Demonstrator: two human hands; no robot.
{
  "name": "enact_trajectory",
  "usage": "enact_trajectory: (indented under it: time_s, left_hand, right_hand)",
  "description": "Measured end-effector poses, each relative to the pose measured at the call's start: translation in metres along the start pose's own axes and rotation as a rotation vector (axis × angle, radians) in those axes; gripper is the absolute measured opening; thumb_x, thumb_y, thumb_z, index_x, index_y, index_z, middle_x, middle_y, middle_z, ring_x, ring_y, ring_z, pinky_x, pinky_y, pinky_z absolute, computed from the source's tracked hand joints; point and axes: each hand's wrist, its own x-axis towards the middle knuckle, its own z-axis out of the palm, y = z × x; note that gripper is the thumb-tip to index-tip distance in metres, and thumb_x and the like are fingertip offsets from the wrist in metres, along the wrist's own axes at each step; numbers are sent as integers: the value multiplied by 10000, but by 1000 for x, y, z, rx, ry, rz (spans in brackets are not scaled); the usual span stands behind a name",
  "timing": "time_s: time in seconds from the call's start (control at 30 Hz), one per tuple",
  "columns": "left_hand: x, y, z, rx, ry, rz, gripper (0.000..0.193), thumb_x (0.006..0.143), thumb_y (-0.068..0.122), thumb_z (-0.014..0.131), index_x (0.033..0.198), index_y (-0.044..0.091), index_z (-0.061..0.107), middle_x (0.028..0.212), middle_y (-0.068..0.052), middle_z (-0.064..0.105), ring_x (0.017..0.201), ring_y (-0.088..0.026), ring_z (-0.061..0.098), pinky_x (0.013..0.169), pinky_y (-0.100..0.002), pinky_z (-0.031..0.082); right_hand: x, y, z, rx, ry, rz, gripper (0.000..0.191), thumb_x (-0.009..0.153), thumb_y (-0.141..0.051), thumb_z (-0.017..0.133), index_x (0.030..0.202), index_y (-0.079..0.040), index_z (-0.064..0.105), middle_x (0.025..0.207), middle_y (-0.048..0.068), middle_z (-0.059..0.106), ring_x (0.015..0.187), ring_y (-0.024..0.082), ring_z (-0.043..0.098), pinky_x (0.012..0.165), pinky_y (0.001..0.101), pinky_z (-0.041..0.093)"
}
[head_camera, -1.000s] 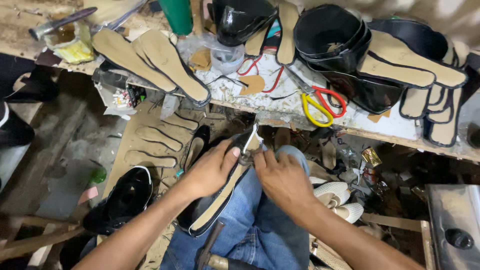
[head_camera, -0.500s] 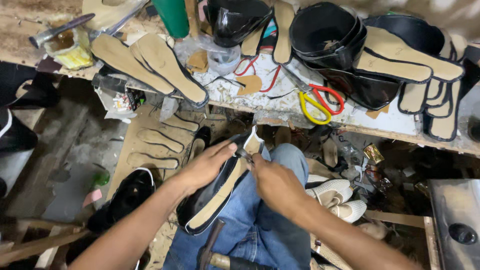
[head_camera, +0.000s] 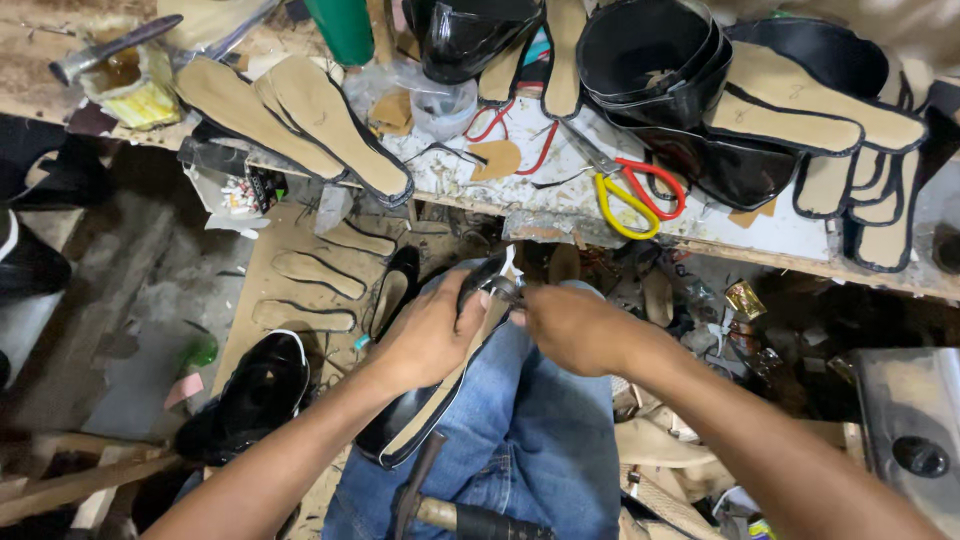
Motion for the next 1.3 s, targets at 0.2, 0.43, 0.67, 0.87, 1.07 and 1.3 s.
enact_trajectory:
  time_s: [0.2,0.43,0.67,0.87,1.07,1.3]
  left_hand:
    - [11,-11,-15,-476,-125,59,543,1017,387,467,1404,19,565,1304,-156,694,1208,-247,630,1042,-327,438]
    - [19,-3,-16,-386,-174,-63,499,991,398,535,1339,53,629,1228,-151,753,1137,-221,685,1006,-329,489]
    - [5,18,2,84,-16,-46,504,983,385,484,1386,89,543,1182,-274,677,1151,-459,611,985,-500,479]
    - [17,0,-7,-235,-8,236,472,1088,365,457,1375,8,571,1259,-227,680,1180,-386,644,995,-412,463]
    - [29,-3,-15,-532,-225,-158,452,981,341,554,1288,39,690,1118,-192,773,1049,-353,685,907,-376,535]
    - [11,21,1,35,10,38,456,985,314,491,1353,56,570,1139,-294,676,1107,-479,616,939,-504,482]
  right_hand:
    - [-6,-21,40,267,202,52,242,998,-214,485,1142,-32,556,845,262,701,797,453,691,699,541,520]
    - [-11,-22,73,-185,496,29,208,892,-61,537,1083,14,574,949,239,688,775,436,695,664,534,550]
    - [1,13,0,1,-88,79,262,988,-262,561,1033,-15,632,955,258,696,918,444,667,790,539,511]
    - [-6,-3,16,264,147,-9,261,1017,-240,533,1110,-1,580,925,279,699,910,472,655,787,566,477]
    - [-9,-18,56,-85,380,47,316,899,-60,505,1196,40,545,1066,260,690,820,440,692,703,546,546]
    - [-4,9,-3,-203,196,-128,290,859,-115,605,1093,53,629,1004,254,689,916,420,667,741,491,546]
